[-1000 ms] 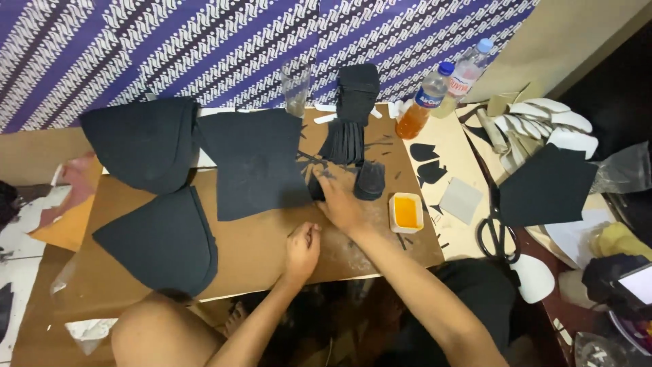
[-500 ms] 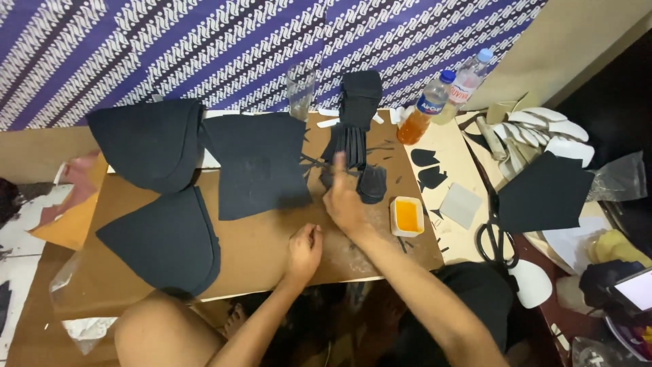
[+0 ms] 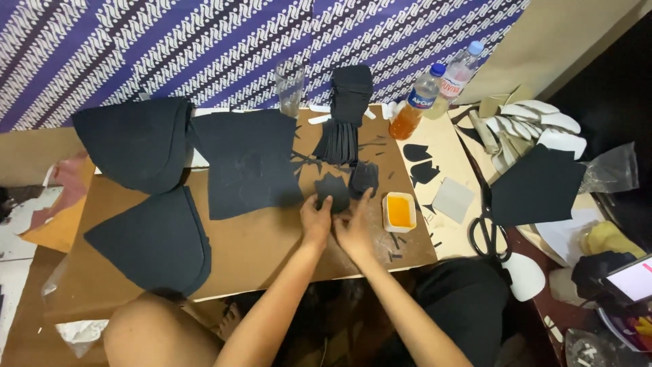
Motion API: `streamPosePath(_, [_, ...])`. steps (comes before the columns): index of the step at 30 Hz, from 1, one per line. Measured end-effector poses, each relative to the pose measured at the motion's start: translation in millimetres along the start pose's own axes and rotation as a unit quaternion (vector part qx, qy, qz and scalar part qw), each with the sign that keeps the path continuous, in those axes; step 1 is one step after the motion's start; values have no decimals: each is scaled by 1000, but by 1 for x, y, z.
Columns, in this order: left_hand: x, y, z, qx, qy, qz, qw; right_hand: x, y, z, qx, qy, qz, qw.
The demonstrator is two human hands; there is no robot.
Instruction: The person smooths black fabric pieces on a table using a small orange block, then picks up and places down additional fabric pieces. The person also handles small black fabric scraps and a stack of similar pieces.
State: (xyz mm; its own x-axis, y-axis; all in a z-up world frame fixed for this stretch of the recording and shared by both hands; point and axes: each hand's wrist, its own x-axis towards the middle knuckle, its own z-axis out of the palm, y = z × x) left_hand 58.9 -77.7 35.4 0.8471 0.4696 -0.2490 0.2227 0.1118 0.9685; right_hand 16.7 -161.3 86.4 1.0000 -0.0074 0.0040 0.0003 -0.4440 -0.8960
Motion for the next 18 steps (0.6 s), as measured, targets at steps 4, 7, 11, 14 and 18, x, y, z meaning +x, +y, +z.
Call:
streamPosePath(4, [12,-14,1,162,0,55,985,-34,-88,-69,-64,-2,-21,998])
streamPosePath(7, [-12,26,-1,249,17,105,963,-24,-62,-104,-104,72,-104,987])
streamPosePath(11, [-10,-6,1,351,78,212,909,-12,4,-146,-369,80,-124,918])
streamPosePath(14, [-10,-6,1,381,81,246,888,-4,22,-158,-506,36,-130,852])
streamPosePath(18, [-6,-17,7,472,106,260,836,7,21,-156,-555,-35,-81,827])
